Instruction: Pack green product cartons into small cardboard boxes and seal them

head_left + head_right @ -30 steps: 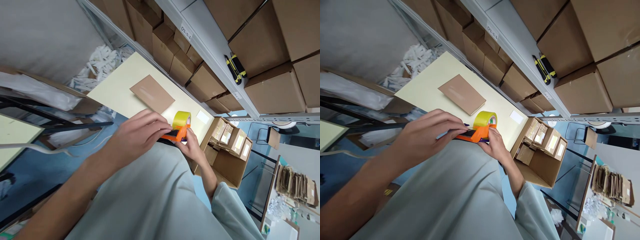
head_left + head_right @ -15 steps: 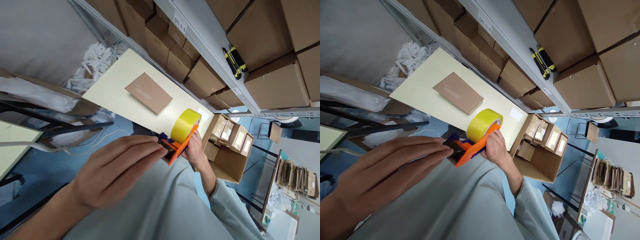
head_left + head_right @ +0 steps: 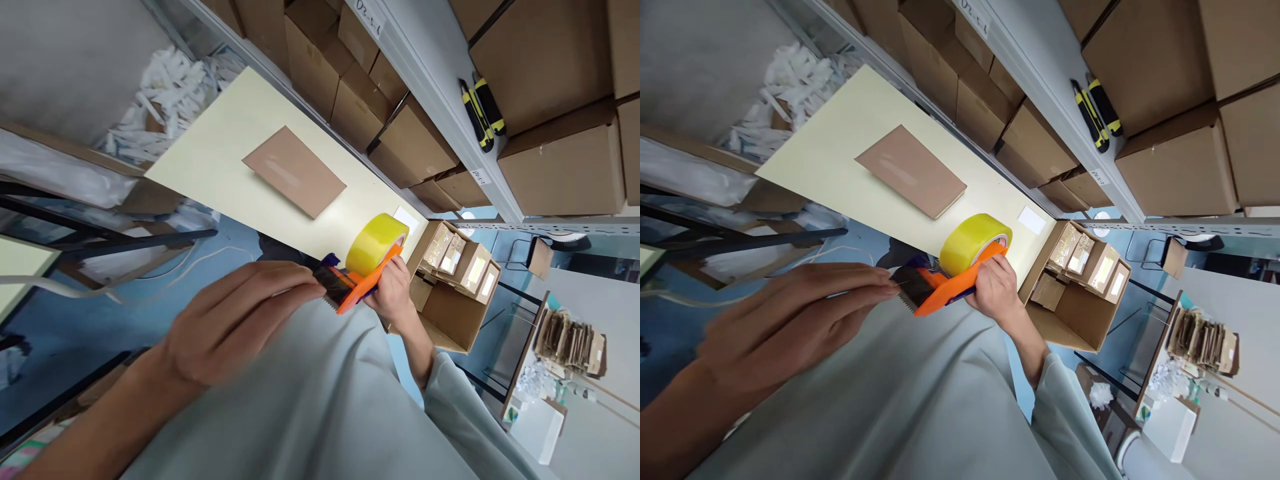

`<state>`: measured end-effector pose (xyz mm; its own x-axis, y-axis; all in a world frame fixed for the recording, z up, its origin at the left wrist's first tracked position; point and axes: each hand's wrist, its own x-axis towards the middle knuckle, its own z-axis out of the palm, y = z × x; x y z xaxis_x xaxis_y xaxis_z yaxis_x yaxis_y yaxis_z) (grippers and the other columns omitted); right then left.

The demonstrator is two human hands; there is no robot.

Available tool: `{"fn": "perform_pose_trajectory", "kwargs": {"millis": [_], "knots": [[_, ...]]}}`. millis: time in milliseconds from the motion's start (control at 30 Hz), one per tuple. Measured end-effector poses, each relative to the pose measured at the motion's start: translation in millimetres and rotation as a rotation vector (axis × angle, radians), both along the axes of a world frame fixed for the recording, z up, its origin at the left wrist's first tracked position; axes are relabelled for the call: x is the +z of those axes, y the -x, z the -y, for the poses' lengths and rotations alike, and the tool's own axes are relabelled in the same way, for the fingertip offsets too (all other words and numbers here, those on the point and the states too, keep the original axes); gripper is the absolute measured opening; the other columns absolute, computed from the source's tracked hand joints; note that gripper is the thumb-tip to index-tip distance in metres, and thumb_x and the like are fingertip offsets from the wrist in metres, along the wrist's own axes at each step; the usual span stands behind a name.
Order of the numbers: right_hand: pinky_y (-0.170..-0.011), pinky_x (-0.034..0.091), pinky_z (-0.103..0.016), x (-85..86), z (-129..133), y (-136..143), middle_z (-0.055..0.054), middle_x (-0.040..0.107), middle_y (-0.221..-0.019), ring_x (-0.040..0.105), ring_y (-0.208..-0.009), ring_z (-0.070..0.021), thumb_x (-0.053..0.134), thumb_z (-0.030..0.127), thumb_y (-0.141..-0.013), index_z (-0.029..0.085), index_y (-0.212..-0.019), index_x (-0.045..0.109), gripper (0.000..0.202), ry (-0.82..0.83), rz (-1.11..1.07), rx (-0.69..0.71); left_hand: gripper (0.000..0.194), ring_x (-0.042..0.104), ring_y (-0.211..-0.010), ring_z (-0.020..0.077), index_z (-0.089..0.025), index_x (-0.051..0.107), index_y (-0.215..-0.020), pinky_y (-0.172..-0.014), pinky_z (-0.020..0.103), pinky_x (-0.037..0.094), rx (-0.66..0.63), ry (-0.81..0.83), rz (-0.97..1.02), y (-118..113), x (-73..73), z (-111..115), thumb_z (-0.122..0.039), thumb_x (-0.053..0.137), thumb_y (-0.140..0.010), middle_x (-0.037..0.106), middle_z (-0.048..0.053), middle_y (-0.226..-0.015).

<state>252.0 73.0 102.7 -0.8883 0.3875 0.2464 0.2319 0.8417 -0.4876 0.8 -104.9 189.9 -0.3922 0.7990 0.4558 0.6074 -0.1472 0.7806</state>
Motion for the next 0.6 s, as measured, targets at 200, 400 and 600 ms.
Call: {"fn": "perform_pose_trajectory", "kwargs": {"millis": [200, 400, 600], "knots": [[-0.094, 0.063, -0.050, -3.6, -21, -22, -0.006, 0.070, -0.087, 0.069, -0.087, -0.0296, 0.063, 0.030, -0.107, 0.027, -0.106, 0.066, 0.004, -0.083, 0.076, -0.002, 0.032, 0.083, -0.096, 0.0185, -0.031, 0.078, -0.122, -0.088, 0.033, 0.073, 0.055, -0.040, -0.117, 7, -30.5, -3, -0.004, 0.069, -0.106, 0.086, 0.002, -0.110], [-0.091, 0.064, -0.047, -54.8, -43, -28, -0.013, 0.076, -0.095, 0.074, -0.095, -0.0340, 0.068, 0.058, -0.113, 0.025, -0.105, 0.060, 0.035, 0.060, 0.427, -0.105, 0.020, 0.080, -0.092, 0.0209, -0.028, 0.080, -0.097, -0.086, 0.036, 0.069, 0.258, 0.271, 0.310, 20, -130.4, -5, -0.040, 0.071, -0.110, 0.085, 0.001, -0.103], [-0.101, 0.064, -0.050, -139.2, -24, 7, -0.022, 0.081, -0.111, 0.078, -0.104, -0.0367, 0.069, 0.055, -0.114, 0.015, -0.121, 0.066, 0.041, 0.205, 0.812, -0.215, 0.020, 0.073, -0.086, 0.0211, -0.026, 0.071, -0.086, -0.089, 0.036, 0.065, 0.411, 0.388, 0.724, 22, -254.4, -25, -0.042, 0.079, -0.094, 0.077, 0.004, -0.092]]}}
